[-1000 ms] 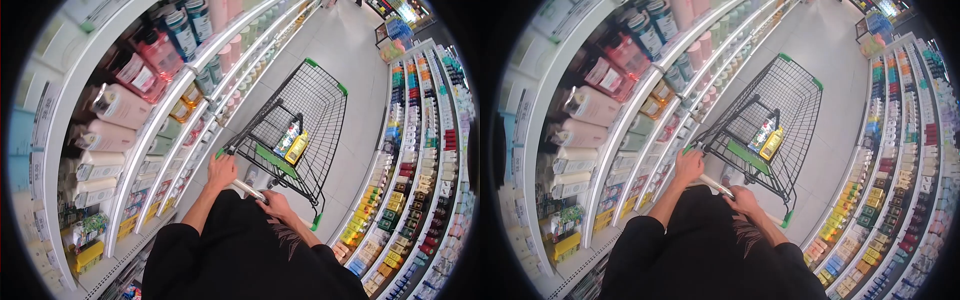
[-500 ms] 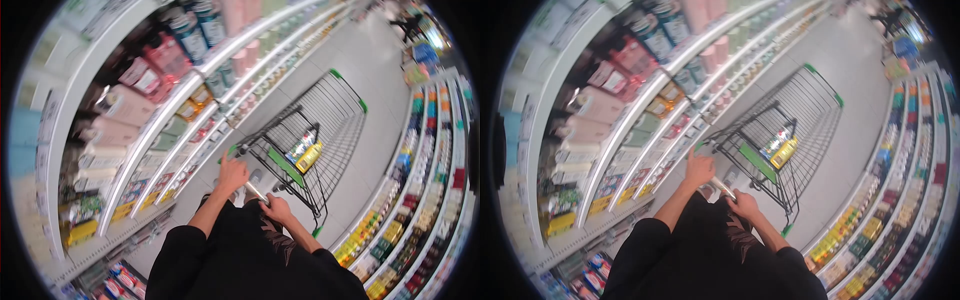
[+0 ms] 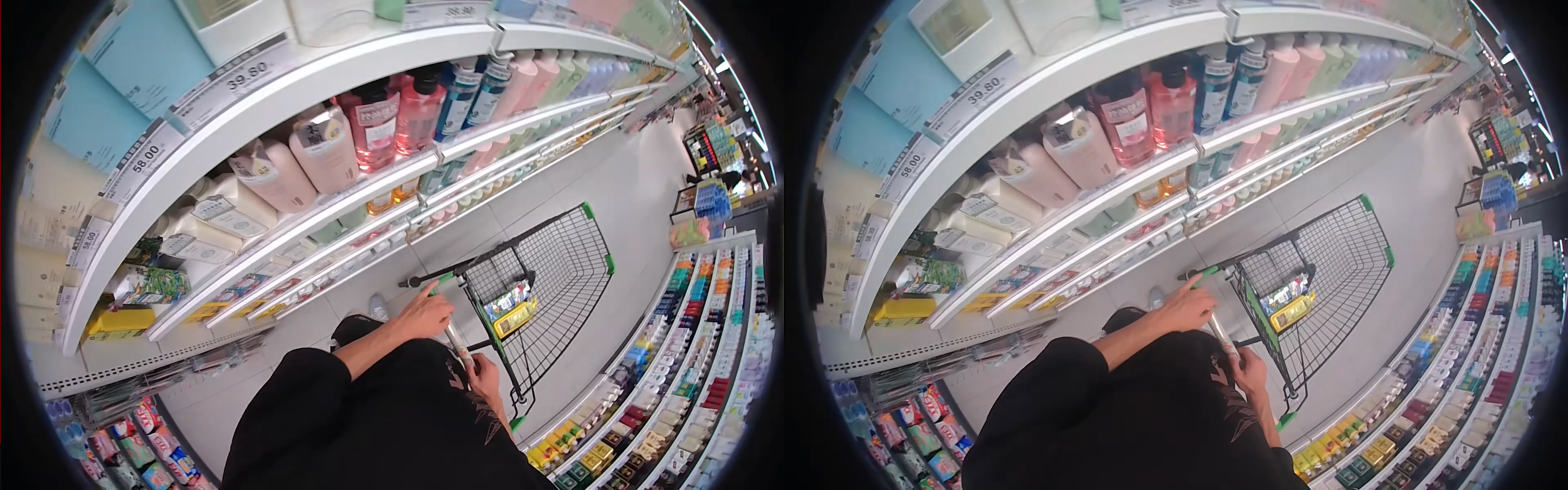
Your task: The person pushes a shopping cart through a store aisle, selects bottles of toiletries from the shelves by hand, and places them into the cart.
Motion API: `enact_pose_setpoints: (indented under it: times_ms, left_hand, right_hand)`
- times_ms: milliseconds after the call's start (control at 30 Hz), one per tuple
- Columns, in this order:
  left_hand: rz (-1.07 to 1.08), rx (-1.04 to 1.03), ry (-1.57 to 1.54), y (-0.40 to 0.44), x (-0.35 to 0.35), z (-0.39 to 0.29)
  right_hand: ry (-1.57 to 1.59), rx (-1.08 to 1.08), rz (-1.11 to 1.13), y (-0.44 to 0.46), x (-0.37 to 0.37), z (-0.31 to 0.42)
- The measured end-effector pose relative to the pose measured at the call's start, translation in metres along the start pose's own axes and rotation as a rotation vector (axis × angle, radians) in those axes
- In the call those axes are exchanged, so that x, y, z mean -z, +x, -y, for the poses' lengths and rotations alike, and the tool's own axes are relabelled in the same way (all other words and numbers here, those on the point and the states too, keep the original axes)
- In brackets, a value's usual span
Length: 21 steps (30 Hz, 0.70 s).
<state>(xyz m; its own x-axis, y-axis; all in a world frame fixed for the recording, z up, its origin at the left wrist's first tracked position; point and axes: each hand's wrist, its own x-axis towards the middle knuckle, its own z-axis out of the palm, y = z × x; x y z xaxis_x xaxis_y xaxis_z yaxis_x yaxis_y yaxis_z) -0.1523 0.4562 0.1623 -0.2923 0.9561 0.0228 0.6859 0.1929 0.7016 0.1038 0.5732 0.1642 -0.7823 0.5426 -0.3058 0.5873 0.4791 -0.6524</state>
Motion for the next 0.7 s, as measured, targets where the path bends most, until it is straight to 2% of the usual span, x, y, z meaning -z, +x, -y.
enact_pose_setpoints:
  times_ms: [67, 100, 133, 167, 200, 233, 267, 333, 367, 433, 500, 567, 633, 700]
  left_hand:
    - [-0.028, -0.002, -0.132, -0.012, 0.010, -0.001]
    - [0.074, 0.010, -0.129, -0.019, 0.017, 0.001]
    - [0.067, -0.002, -0.133, -0.027, 0.013, 0.004]
    - [0.004, -0.067, -0.095, -0.035, 0.007, 0.007]
    - [-0.054, -0.132, -0.052, -0.036, 0.010, 0.006]
    - [0.103, -0.090, -0.031, -0.038, 0.016, 0.004]
    - [0.091, -0.096, -0.033, -0.036, 0.018, 0.005]
    - [0.201, -0.117, 0.045, -0.033, 0.021, 0.007]
    - [0.188, -0.121, 0.049, -0.033, 0.021, 0.009]
    - [0.250, -0.124, -0.022, -0.029, 0.018, 0.016]
    - [0.275, -0.126, -0.085, -0.025, 0.020, 0.021]
    - [0.332, -0.147, -0.127, -0.021, 0.019, 0.027]
    - [0.340, -0.154, -0.119, -0.020, 0.016, 0.031]
    - [0.352, -0.158, -0.121, -0.020, 0.011, 0.034]
  right_hand:
    - [-0.004, -0.004, -0.040, -0.003, -0.004, -0.010]
    - [0.002, 0.012, -0.116, -0.005, -0.005, -0.012]
    - [0.010, 0.024, -0.193, -0.004, -0.005, -0.007]
    - [-0.040, 0.141, -0.287, -0.002, -0.004, -0.003]
    - [-0.043, 0.144, -0.299, 0.004, -0.002, 0.007]
    - [-0.027, 0.180, -0.362, 0.014, 0.002, 0.022]
    - [-0.009, 0.217, -0.422, 0.024, 0.005, 0.039]
    - [0.129, 0.105, -0.373, 0.055, 0.012, 0.089]
    - [0.099, 0.315, -0.407, 0.081, 0.011, 0.102]
    - [0.348, 0.222, -0.227, 0.118, 0.015, 0.165]
    - [0.540, 0.218, -0.030, 0.151, 0.020, 0.224]
    - [0.575, 0.426, -0.028, 0.173, 0.021, 0.290]
    - [0.569, 0.532, -0.025, 0.184, 0.030, 0.351]
    - [0.634, 0.616, -0.125, 0.189, 0.035, 0.405]
